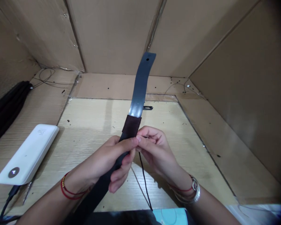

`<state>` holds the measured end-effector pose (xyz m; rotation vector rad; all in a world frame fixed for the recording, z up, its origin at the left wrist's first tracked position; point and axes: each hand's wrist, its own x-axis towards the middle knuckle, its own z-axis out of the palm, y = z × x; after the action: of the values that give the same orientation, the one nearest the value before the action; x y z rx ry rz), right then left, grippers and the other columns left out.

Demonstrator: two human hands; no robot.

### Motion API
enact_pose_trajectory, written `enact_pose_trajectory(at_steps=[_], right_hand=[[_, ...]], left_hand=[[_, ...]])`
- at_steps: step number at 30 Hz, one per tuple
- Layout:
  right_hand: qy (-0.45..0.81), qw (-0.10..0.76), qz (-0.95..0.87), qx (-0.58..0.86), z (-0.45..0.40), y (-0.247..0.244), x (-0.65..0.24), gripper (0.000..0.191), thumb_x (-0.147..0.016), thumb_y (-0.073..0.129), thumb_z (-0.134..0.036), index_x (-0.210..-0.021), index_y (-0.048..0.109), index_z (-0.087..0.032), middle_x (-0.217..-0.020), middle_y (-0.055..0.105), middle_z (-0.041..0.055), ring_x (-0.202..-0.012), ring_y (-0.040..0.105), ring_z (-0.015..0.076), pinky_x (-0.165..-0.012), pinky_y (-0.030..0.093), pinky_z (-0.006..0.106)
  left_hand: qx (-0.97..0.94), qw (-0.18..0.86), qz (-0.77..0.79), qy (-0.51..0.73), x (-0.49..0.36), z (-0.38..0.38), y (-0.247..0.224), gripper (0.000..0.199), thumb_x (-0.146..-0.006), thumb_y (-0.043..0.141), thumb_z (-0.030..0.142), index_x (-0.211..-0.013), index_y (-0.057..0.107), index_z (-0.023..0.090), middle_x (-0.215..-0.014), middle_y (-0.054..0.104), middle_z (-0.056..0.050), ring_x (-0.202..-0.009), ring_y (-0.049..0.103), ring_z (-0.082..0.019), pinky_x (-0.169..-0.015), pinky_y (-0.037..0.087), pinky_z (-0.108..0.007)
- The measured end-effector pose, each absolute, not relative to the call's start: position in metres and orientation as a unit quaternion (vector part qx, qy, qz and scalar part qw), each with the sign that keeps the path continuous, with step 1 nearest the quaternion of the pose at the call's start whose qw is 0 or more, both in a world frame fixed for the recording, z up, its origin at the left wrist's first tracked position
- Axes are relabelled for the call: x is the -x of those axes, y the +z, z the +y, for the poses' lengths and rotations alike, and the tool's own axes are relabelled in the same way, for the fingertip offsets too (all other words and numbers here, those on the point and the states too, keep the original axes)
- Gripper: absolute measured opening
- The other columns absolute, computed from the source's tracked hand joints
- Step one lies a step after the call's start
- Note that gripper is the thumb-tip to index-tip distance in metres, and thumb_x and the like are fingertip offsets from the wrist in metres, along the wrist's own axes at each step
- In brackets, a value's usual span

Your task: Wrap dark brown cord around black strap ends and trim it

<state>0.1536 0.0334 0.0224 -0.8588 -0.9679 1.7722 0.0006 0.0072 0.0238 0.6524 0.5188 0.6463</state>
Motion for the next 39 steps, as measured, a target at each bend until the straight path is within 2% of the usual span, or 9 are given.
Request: enact_pose_trajectory(at_steps=[5, 12, 15, 18, 20, 23, 26, 32, 39], right_hand=[[0.736, 0.459, -0.374, 0.33, 0.035, 0.022, -0.153, 0.026, -0.063, 0.088, -0.032, -0.065, 0.067, -0.016, -0.047, 0.047, -0.0063, -0.044, 0.04, 0.0037, -0.047, 0.034, 0.016], [0.789, 0.397, -0.406, 0.234, 0.035, 0.024, -0.154, 0.028, -0.07, 0.084, -0.031, -0.095, 0.076, -0.022, -0.082, 0.072, 0.0022, -0.07, 0.066, 0.0098, -0.07, 0.053, 0.02], [0.796, 0.385, -0.41, 0.223, 0.034, 0.026, -0.158, 0.026, -0.072, 0.083, -0.032, -0.096, 0.076, -0.023, -0.08, 0.072, 0.0023, -0.07, 0.067, 0.0113, -0.065, 0.054, 0.02], [0.772, 0.415, -0.409, 0.253, 0.034, 0.028, -0.16, 0.022, -0.071, 0.083, -0.031, -0.091, 0.076, -0.022, -0.072, 0.07, 0.001, -0.058, 0.064, 0.0099, -0.053, 0.049, 0.019], [0.742, 0.441, -0.414, 0.289, 0.035, 0.028, -0.16, 0.02, -0.07, 0.084, -0.032, -0.085, 0.077, -0.021, -0.067, 0.068, 0.0004, -0.053, 0.059, 0.0082, -0.051, 0.045, 0.018], [0.683, 0.469, -0.431, 0.356, 0.038, 0.027, -0.16, 0.023, -0.069, 0.084, -0.036, -0.083, 0.077, -0.018, -0.066, 0.066, 0.001, -0.053, 0.052, 0.0067, -0.05, 0.039, 0.019], [0.659, 0.476, -0.44, 0.383, 0.041, 0.024, -0.16, 0.027, -0.067, 0.086, -0.038, -0.081, 0.076, -0.017, -0.065, 0.064, 0.0011, -0.051, 0.046, 0.0062, -0.049, 0.034, 0.02], [0.661, 0.475, -0.453, 0.365, 0.042, 0.019, -0.16, 0.028, -0.067, 0.085, -0.039, -0.079, 0.073, -0.016, -0.057, 0.056, -0.0023, -0.047, 0.035, 0.0029, -0.046, 0.023, 0.018], [0.649, 0.442, -0.493, 0.374, 0.037, 0.019, -0.16, 0.034, -0.066, 0.085, -0.044, -0.076, 0.071, -0.015, -0.058, 0.055, -0.0009, -0.049, 0.039, 0.0051, -0.046, 0.026, 0.018]], left_hand=[[-0.297, 0.882, 0.192, 0.31, 0.001, 0.01, 0.021, 0.045, -0.096, 0.041, 0.042, -0.06, 0.048, 0.017, -0.034, 0.039, 0.005, -0.024, 0.041, -0.008, -0.027, 0.028, -0.013], [-0.214, 0.944, 0.109, 0.228, 0.001, 0.007, 0.025, 0.038, -0.084, 0.061, 0.04, -0.057, 0.045, 0.019, -0.032, 0.03, 0.008, -0.02, 0.028, -0.006, -0.022, 0.025, -0.013], [-0.201, 0.955, 0.085, 0.202, 0.002, 0.004, 0.025, 0.032, -0.082, 0.065, 0.041, -0.064, 0.05, 0.019, -0.035, 0.034, 0.008, -0.022, 0.03, -0.006, -0.022, 0.028, -0.014], [-0.27, 0.92, 0.139, 0.249, 0.002, 0.004, 0.028, 0.031, -0.084, 0.064, 0.046, -0.075, 0.052, 0.019, -0.041, 0.044, 0.007, -0.027, 0.039, -0.007, -0.027, 0.033, -0.015], [-0.348, 0.859, 0.226, 0.301, 0.0, 0.005, 0.03, 0.035, -0.089, 0.06, 0.048, -0.073, 0.051, 0.018, -0.043, 0.048, 0.005, -0.03, 0.043, -0.007, -0.031, 0.034, -0.015], [-0.428, 0.748, 0.361, 0.356, -0.002, 0.006, 0.035, 0.036, -0.092, 0.056, 0.047, -0.071, 0.05, 0.018, -0.041, 0.044, 0.008, -0.031, 0.038, -0.004, -0.034, 0.03, -0.013], [-0.449, 0.699, 0.415, 0.371, -0.005, 0.004, 0.036, 0.034, -0.09, 0.058, 0.049, -0.075, 0.051, 0.019, -0.041, 0.041, 0.01, -0.032, 0.033, -0.003, -0.035, 0.027, -0.013], [-0.419, 0.736, 0.365, 0.386, -0.006, 0.002, 0.03, 0.046, -0.095, 0.041, 0.055, -0.066, 0.046, 0.019, -0.039, 0.038, 0.007, -0.031, 0.032, -0.005, -0.035, 0.025, -0.017], [-0.361, 0.801, 0.311, 0.364, -0.007, 0.004, 0.029, 0.051, -0.093, 0.037, 0.052, -0.054, 0.042, 0.02, -0.031, 0.034, 0.005, -0.025, 0.027, -0.006, -0.032, 0.019, -0.02]])
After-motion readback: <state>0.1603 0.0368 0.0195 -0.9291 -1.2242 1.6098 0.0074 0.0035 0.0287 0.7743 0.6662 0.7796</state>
